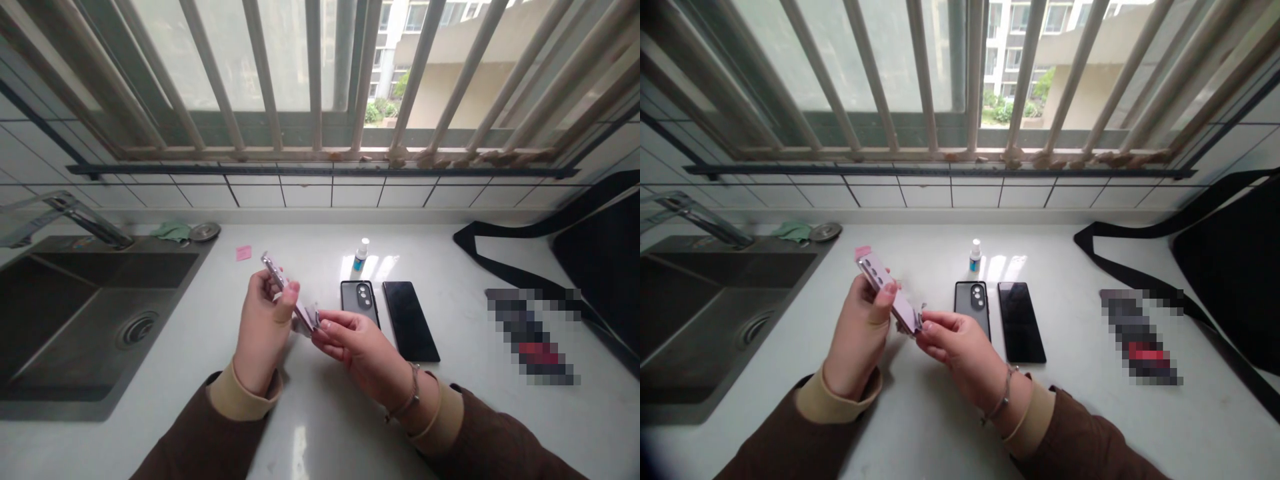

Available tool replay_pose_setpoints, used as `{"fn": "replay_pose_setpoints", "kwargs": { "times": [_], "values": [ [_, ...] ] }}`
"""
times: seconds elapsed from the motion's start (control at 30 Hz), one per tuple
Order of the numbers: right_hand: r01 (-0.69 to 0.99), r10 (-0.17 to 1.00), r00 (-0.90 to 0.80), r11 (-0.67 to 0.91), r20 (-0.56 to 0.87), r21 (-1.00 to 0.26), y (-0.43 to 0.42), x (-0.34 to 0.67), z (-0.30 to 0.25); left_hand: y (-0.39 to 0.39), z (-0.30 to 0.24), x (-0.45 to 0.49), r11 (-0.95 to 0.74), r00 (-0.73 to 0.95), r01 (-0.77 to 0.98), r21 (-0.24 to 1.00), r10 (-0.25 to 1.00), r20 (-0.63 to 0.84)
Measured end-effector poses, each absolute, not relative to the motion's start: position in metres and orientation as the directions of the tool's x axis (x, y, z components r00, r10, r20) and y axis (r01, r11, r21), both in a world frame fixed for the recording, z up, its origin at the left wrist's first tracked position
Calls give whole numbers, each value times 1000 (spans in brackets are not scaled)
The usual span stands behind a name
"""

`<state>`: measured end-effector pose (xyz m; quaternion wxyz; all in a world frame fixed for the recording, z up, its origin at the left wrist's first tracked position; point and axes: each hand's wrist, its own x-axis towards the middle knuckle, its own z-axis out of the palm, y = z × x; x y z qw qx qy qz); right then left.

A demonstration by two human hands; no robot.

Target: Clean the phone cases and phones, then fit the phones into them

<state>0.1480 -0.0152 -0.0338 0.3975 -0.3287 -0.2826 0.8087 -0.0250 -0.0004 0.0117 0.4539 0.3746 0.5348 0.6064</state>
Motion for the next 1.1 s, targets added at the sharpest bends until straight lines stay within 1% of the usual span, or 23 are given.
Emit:
{"fn": "replay_pose_setpoints", "kwargs": {
  "times": [0.07,0.13,0.3,0.37,0.43,0.5,0.6,0.7,0.77,0.8,0.87,0.93,1.0,1.1],
  "values": [
    [-481,801,-493,-575,-338,-661,-16,147,-32,-3,13,-23,-115,-370,38,993,921,121],
    [-480,782,-517,-601,-348,-639,-17,147,-31,-6,12,-21,-158,-362,157,975,909,205],
    [-442,755,-540,-630,-371,-638,-17,148,-27,-3,11,-28,-173,-365,354,919,879,306],
    [-418,736,-574,-640,-359,-645,-17,149,-25,3,13,-38,-142,-372,442,886,869,325],
    [-391,718,-610,-641,-335,-661,-18,150,-22,10,18,-50,-67,-370,538,841,877,306],
    [-375,717,-621,-626,-316,-684,-19,150,-20,15,24,-62,41,-387,658,752,874,292],
    [-367,736,-601,-601,-312,-710,-18,150,-20,15,32,-73,164,-357,857,488,873,333],
    [-359,739,-598,-593,-311,-721,-17,150,-22,10,36,-75,281,-332,933,225,912,241],
    [-353,738,-605,-586,-300,-729,-17,150,-23,7,35,-73,319,-331,942,102,932,148],
    [-351,737,-608,-582,-295,-733,-17,150,-24,6,34,-71,327,-332,943,62,937,106],
    [-349,735,-615,-578,-285,-738,-18,150,-26,6,31,-69,336,-337,942,24,941,20],
    [-346,731,-622,-579,-281,-738,-19,150,-27,6,27,-68,334,-333,943,16,942,-50],
    [-339,726,-625,-584,-287,-737,-20,150,-28,7,22,-66,318,-316,948,11,945,-83],
    [-318,721,-622,-589,-305,-743,-21,150,-27,8,18,-63,295,-294,956,-7,952,-90]
  ]
}}
